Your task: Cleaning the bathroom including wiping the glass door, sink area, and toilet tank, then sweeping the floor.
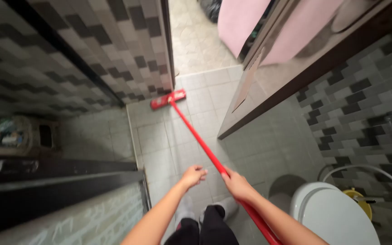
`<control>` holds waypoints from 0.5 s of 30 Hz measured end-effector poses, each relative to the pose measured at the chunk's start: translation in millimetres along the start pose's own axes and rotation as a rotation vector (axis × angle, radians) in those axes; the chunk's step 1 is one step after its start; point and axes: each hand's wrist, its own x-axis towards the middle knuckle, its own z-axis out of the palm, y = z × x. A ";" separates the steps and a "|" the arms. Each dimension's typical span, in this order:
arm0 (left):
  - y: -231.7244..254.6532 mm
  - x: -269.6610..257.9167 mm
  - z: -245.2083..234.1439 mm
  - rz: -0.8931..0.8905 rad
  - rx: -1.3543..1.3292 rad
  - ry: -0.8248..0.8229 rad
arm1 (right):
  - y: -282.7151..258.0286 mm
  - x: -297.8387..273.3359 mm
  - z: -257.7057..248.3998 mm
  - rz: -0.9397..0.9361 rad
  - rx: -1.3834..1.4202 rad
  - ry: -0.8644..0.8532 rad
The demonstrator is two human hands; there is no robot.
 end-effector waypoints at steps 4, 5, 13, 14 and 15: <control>24.2 -9.7 -18.5 -0.003 0.057 0.022 | 22.8 -1.6 5.1 0.006 0.014 0.029; 27.2 -14.4 -20.8 -0.003 0.069 0.027 | 39.6 -12.1 6.9 0.062 0.013 0.043; 38.2 3.6 -24.0 0.027 0.097 0.000 | 20.0 44.7 -4.5 -0.067 0.068 0.077; 41.5 2.5 -23.9 0.042 0.109 -0.007 | -28.4 17.2 -18.2 0.140 0.050 0.005; 32.7 8.0 -20.3 0.035 0.112 -0.023 | -6.8 24.0 -16.7 0.155 0.055 0.010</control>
